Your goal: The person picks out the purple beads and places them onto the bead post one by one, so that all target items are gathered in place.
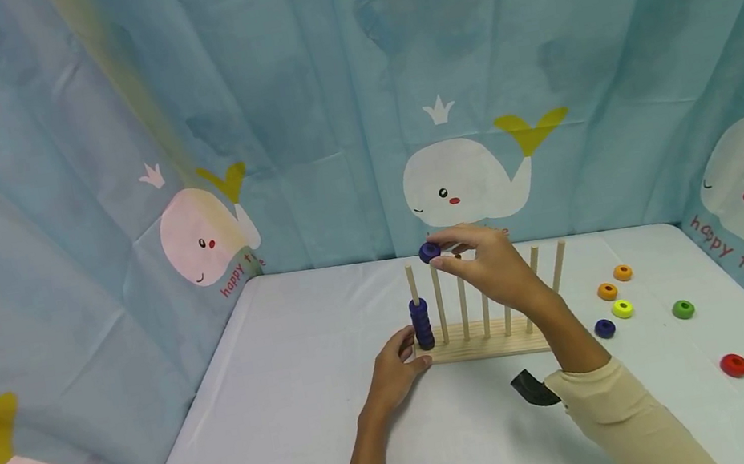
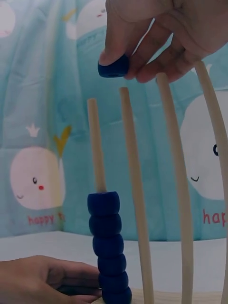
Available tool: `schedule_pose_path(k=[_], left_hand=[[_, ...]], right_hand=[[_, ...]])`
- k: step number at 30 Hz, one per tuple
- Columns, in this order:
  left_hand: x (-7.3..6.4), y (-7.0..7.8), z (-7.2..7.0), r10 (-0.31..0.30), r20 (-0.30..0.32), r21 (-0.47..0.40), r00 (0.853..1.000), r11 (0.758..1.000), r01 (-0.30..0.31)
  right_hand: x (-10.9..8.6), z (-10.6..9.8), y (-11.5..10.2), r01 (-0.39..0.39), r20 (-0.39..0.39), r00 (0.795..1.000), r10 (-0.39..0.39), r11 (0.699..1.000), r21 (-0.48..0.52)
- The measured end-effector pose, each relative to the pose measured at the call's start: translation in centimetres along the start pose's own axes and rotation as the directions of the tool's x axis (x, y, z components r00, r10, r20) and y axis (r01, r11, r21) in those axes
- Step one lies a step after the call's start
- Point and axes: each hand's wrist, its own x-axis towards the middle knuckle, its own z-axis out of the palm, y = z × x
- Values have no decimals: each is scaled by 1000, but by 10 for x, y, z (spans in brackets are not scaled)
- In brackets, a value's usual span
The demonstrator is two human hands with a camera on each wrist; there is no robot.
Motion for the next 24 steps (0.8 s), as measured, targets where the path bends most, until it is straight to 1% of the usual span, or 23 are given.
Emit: schedule_pose_path(k=[5,13,16,24], left_hand=[[-1,0,0,8,-3,5,1000,1000,-8],[0,1,0,-13,-6,16,1000,1000,13],[-1,1,0,3,-5,21,1000,1000,-3],[-1,1,0,17,-8,4,1000,1000,-17]], right_hand=[[2,6,1,-4,8,1000,4,1000,-18],[5,13,-3,-5,27,1000,6,999,-51],[6,15,-5,-1,41,999,3,999,-51],[10,22,-5,28,71,997,-25,998,-47]])
